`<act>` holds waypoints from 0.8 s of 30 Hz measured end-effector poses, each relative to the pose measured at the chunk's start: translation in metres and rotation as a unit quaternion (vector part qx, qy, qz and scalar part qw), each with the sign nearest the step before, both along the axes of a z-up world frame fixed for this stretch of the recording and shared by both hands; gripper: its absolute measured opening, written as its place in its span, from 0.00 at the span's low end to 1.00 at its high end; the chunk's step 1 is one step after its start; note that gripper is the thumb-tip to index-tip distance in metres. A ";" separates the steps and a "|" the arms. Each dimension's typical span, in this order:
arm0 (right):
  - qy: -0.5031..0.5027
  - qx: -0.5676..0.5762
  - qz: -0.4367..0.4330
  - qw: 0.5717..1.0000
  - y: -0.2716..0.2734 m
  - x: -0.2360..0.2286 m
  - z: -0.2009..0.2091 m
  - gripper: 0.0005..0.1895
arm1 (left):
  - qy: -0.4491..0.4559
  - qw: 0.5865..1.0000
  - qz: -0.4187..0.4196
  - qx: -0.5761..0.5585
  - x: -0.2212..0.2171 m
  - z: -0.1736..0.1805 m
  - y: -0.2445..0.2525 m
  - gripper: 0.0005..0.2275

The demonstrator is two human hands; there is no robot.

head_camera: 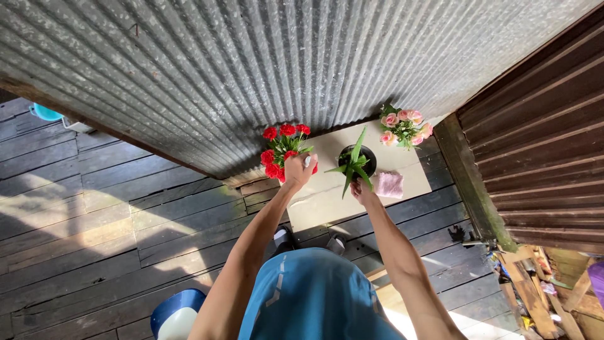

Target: Cleaning the leaves of an aloe vera plant using a spray bottle and a cloth.

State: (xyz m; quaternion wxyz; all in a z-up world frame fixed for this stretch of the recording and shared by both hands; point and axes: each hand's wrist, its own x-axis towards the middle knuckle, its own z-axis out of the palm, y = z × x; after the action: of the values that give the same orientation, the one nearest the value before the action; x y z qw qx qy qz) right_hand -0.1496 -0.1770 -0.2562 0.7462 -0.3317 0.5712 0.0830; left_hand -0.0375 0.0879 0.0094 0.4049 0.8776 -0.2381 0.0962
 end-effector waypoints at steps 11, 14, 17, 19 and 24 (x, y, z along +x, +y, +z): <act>-0.066 0.131 -0.148 0.978 0.040 0.016 0.066 0.07 | -0.118 0.981 -0.151 0.001 0.004 -0.010 0.022 0.15; -0.071 0.121 -0.112 0.984 0.042 0.000 0.099 0.08 | -0.220 0.943 -0.251 0.026 0.002 -0.033 0.029 0.15; -0.072 0.103 -0.075 0.989 0.038 -0.022 0.110 0.08 | -0.283 0.914 -0.289 0.044 -0.006 -0.024 0.029 0.17; -0.063 0.084 -0.071 0.992 0.027 -0.041 0.099 0.09 | -0.234 0.932 -0.272 0.047 -0.012 -0.040 0.029 0.15; -0.034 0.032 -0.055 0.997 0.011 -0.084 0.091 0.11 | 0.013 0.997 -0.066 -0.026 -0.035 -0.048 0.008 0.14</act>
State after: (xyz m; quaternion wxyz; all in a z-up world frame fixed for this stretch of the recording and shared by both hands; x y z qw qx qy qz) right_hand -0.2339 -0.1663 -0.1656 0.7787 -0.2781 0.5603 0.0486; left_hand -0.0724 0.0963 -0.0391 0.4361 0.8502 -0.2879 0.0635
